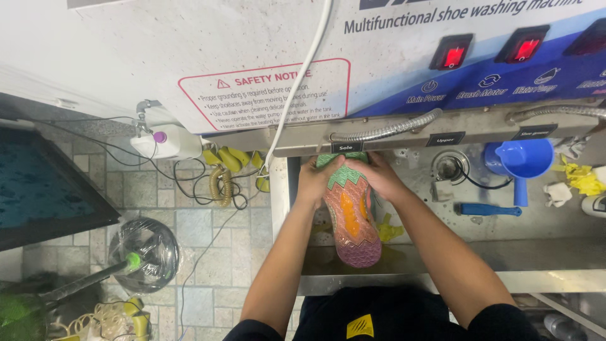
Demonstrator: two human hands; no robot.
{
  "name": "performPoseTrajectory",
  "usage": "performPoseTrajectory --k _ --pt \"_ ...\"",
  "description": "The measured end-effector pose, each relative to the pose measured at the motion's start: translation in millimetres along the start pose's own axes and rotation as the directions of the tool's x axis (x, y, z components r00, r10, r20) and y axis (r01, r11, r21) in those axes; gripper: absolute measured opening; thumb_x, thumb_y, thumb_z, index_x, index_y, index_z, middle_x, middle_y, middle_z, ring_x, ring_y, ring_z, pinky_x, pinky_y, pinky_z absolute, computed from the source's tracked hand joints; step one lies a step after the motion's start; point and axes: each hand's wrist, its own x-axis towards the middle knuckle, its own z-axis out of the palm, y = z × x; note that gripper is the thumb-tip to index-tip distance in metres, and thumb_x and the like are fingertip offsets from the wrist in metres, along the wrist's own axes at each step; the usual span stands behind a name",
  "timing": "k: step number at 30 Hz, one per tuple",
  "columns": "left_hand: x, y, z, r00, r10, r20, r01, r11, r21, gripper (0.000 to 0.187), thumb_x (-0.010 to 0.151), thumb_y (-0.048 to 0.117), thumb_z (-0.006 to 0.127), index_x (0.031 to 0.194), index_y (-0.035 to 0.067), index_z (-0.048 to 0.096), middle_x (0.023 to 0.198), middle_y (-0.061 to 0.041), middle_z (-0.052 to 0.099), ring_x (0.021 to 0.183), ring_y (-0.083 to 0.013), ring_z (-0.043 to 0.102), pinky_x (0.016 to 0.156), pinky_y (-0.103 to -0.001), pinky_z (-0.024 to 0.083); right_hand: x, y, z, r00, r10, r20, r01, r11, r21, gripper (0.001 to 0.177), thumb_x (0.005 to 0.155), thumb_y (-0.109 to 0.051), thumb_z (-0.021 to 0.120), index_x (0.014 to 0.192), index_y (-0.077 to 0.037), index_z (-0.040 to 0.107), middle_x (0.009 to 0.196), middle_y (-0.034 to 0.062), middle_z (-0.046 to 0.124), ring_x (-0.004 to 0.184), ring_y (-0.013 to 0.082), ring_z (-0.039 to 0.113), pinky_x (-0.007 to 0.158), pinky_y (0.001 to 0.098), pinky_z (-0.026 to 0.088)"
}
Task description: The person cleans a colorful sneaker using a handheld spray bottle, a brush, and a sink. They spray the shoe, scrub the sole and upper, rinse it under running water, and repeat the process to remove dirt.
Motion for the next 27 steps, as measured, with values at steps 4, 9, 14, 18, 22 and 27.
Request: performPoseTrajectory --k 4,9,14,18,22,27 --pt "-4 -1 2 0.999 0.035 0.019 -0.034 0.999 -0.032 0.048 0.083 0.022 0.084 0.118 -0.008 0.069 0.105 -0.015 0.077 0.091 -0.0187 0.071 0.082 -0.033 0.056 -3 -5 -1 0.997 -0.08 -0.007 0.079 0.989 -0.123 0.049 0.089 -0.038 0.07 0.125 -0.005 0.066 0.107 0.0087 0.073 0.092 0.0183 0.071 0.076 0.0342 0.058" --pt "-18 10 3 0.995 0.103 0.007 -0.103 0.994 0.038 0.049 0.084 0.021 0.083 0.121 -0.007 0.068 0.111 -0.015 0.076 0.099 -0.0179 0.07 0.09 -0.03 0.055 -11 -16 4 1.0 -0.02 0.002 0.02 0.988 -0.155 0.046 0.091 -0.038 0.065 0.125 -0.007 0.066 0.104 0.0093 0.073 0.086 0.0222 0.07 0.069 0.0406 0.055" --pt "-15 13 3 0.998 0.066 0.021 -0.066 0.998 0.019 0.055 0.084 0.018 0.082 0.127 -0.01 0.062 0.114 -0.018 0.074 0.105 -0.0215 0.071 0.093 -0.031 0.055 -8 -20 8 0.989 -0.146 0.017 0.146 0.987 -0.066 0.044 0.094 -0.037 0.067 0.123 -0.005 0.067 0.109 0.0084 0.073 0.095 0.0167 0.071 0.082 0.0337 0.058" --pt "-17 9 3 0.995 0.081 0.052 -0.078 0.995 -0.059 0.057 0.084 0.014 0.081 0.129 -0.012 0.058 0.114 -0.018 0.074 0.105 -0.0236 0.071 0.094 -0.035 0.056 -9 -12 7 0.996 -0.093 0.003 0.093 0.993 -0.073 0.042 0.093 -0.036 0.066 0.123 -0.007 0.067 0.105 0.0084 0.073 0.09 0.0166 0.072 0.079 0.0339 0.059" --pt "-32 -1 3 0.978 0.183 0.096 -0.174 0.98 -0.097 0.056 0.085 0.011 0.078 0.134 -0.006 0.056 0.117 -0.014 0.072 0.107 -0.0203 0.071 0.097 -0.033 0.057 -16 3 1 0.969 -0.241 0.05 0.245 0.963 -0.113 0.039 0.095 -0.029 0.069 0.127 -0.007 0.067 0.113 0.0047 0.072 0.102 0.0125 0.068 0.09 0.0292 0.055" --pt "-38 -12 -4 0.942 0.286 0.175 -0.259 0.952 -0.165 0.052 0.09 0.009 0.077 0.136 -0.005 0.057 0.12 -0.012 0.07 0.107 -0.0172 0.068 0.095 -0.033 0.055 -19 23 3 0.96 -0.274 0.049 0.276 0.96 -0.048 0.034 0.094 -0.024 0.071 0.123 -0.007 0.066 0.109 0.0024 0.073 0.097 0.0115 0.068 0.086 0.0291 0.056"
